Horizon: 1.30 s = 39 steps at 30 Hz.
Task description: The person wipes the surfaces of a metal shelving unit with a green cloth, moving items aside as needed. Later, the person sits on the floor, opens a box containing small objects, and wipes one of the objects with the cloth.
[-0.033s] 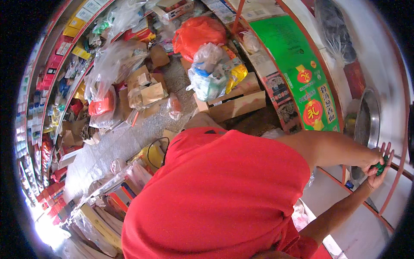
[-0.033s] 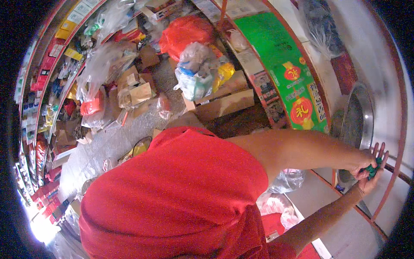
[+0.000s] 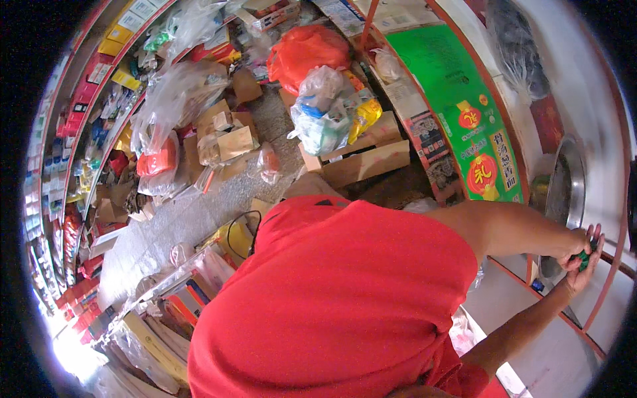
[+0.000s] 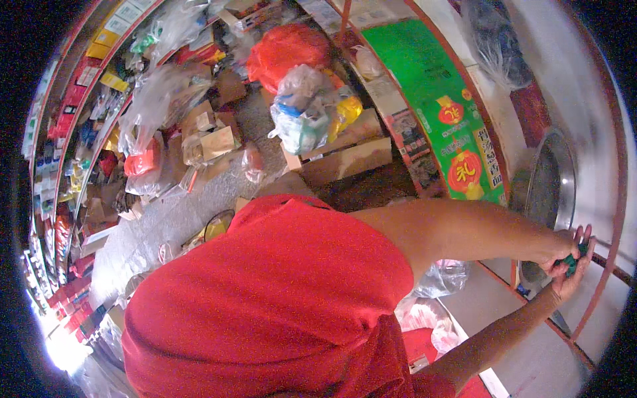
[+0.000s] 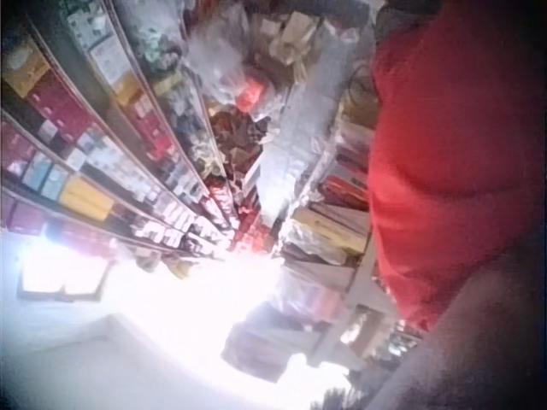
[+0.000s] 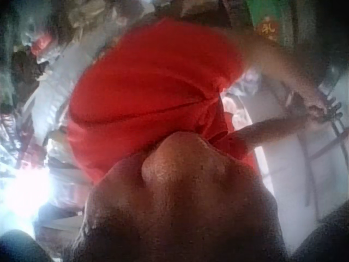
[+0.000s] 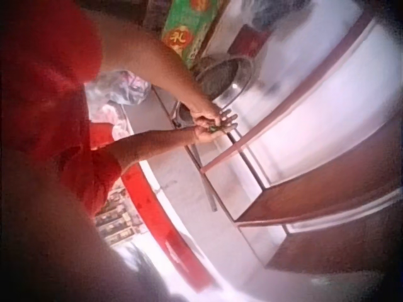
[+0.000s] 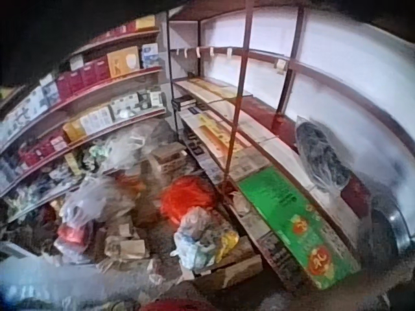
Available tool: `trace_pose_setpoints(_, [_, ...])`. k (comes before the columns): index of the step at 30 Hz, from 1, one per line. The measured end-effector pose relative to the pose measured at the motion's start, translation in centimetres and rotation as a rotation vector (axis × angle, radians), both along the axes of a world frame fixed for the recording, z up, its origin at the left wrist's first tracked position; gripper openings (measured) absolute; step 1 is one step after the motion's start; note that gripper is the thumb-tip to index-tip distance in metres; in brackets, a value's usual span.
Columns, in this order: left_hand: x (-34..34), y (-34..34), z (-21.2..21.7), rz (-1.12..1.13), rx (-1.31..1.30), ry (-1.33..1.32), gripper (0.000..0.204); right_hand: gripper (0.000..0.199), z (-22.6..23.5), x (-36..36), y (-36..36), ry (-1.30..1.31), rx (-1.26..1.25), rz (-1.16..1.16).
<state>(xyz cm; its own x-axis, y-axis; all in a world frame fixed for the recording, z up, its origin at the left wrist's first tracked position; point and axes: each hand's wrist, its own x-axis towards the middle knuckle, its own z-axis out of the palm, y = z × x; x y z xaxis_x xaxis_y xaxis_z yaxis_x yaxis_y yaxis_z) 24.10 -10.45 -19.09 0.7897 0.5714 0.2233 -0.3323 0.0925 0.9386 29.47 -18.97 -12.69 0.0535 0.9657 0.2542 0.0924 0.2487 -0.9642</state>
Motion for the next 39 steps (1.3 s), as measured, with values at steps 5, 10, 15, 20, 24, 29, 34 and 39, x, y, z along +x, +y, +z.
trace_pose_setpoints(5, [0.7,-0.8,-0.9,0.407,0.688,0.277,0.022,0.054,0.5,7.3,1.4,0.058,-0.071,-0.045])
trace_pose_setpoints(10, [1.9,0.0,-1.3,0.566,0.975,0.356,0.020,0.050,0.7,7.8,2.7,0.121,-0.236,0.092])
trace_pose_setpoints(15, [2.2,1.1,-2.3,0.624,1.083,0.400,0.018,0.044,-0.1,2.4,3.9,-0.089,-0.251,-0.346])
trace_pose_setpoints(20, [2.6,1.2,-2.6,0.662,1.138,0.410,0.017,0.043,-1.6,3.9,4.7,-0.019,-0.254,-0.431])
trace_pose_setpoints(24, [2.3,1.1,-2.5,0.704,1.166,0.413,0.015,0.048,-3.3,10.4,8.0,0.084,-0.375,-0.577])
trace_pose_setpoints(29, [1.3,1.1,-2.7,0.737,1.180,0.451,0.017,0.053,-5.3,8.7,5.4,-0.008,-0.223,-0.535])
trace_pose_setpoints(34, [2.6,0.6,-3.9,0.857,1.313,0.227,0.022,0.057,-6.5,10.9,3.5,-0.306,-0.155,-0.507])
trace_pose_setpoints(39, [4.4,4.7,-3.3,1.039,0.876,0.378,0.019,0.062,-2.9,7.1,9.3,-0.068,-0.289,-0.194])
